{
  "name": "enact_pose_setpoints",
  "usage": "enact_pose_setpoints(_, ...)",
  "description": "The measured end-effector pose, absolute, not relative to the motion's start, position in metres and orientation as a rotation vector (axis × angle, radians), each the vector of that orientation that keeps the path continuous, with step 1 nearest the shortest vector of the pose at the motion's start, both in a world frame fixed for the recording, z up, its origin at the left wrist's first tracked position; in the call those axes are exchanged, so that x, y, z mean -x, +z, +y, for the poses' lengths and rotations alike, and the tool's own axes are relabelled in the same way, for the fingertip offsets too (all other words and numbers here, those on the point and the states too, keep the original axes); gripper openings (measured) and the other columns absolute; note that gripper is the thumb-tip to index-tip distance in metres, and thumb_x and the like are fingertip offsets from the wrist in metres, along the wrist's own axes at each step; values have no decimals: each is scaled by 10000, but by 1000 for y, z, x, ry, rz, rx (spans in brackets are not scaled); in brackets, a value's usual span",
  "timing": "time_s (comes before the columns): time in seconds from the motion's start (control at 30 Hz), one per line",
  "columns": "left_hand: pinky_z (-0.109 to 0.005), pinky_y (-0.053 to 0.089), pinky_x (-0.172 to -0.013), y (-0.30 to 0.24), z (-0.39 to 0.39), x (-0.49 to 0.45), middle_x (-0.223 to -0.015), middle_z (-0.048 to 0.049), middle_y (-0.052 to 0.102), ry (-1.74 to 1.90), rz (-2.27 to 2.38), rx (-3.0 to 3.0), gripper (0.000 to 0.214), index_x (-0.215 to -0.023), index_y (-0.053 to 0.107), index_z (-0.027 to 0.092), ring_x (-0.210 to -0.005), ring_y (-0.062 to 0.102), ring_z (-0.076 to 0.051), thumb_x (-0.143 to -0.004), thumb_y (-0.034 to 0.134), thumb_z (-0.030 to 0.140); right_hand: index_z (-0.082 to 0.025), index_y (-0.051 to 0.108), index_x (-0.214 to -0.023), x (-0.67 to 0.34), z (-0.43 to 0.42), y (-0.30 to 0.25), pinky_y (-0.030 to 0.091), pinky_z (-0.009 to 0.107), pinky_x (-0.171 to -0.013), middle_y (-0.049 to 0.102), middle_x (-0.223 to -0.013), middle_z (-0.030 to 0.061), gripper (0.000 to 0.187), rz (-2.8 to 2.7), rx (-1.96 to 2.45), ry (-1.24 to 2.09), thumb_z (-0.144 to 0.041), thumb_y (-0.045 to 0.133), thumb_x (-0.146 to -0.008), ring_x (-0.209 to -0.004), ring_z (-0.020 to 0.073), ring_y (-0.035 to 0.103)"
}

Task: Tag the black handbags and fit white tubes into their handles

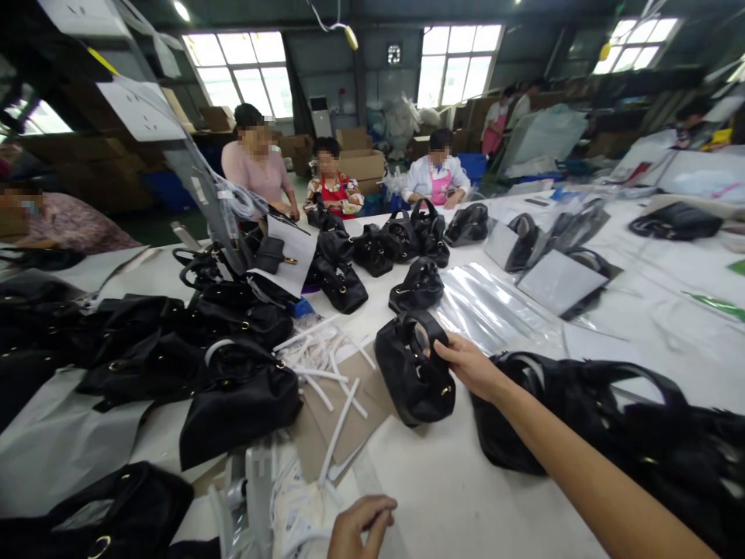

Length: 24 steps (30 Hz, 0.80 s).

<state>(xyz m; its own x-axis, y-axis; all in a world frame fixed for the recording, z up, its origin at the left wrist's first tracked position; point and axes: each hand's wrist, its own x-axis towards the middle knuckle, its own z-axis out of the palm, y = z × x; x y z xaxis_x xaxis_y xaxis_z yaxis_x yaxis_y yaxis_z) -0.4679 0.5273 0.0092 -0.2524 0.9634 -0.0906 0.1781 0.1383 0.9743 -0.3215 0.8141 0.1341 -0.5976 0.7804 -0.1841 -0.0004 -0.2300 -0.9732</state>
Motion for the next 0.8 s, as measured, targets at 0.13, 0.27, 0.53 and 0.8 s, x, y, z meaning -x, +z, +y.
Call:
enact_pose_setpoints(0.13,-287,520,-758,25,534,466,-1045,-129,668,1067,1480,-824,401,-1081,642,172,-866,644,-203,-839,509,462,-181,602,-884,272,757,148,456,323,-797,613,-826,35,255,-1418,1005,1942,-409,645,-778,-801,171,571)
enact_pose_setpoints(0.27,-310,514,-727,13,545,444,-1363,-203,431,969,1295,-601,888,-1418,250,154,-975,598,-232,-717,610,563,-164,617,-838,237,711,148,455,289,-738,594,-820,38,251,-1439,1048,2002,-411,626,-795,-774,157,550)
enact_pose_setpoints(0.53,-260,407,-592,-18,541,404,-1394,-219,382,725,1023,-592,1281,-1450,122,176,-820,578,-195,-444,741,672,-171,615,-945,201,640,125,495,289,-699,633,-849,39,335,-1421,1341,1896,-476,555,-821,-803,196,600)
enact_pose_setpoints(0.8,-274,426,-631,-22,576,378,-1396,-146,401,823,907,-727,1118,-1422,234,284,-686,549,-115,-491,770,593,-221,626,-1146,195,640,100,459,384,-968,646,-1169,67,480,-1844,1472,1434,-518,551,-775,-1105,302,571)
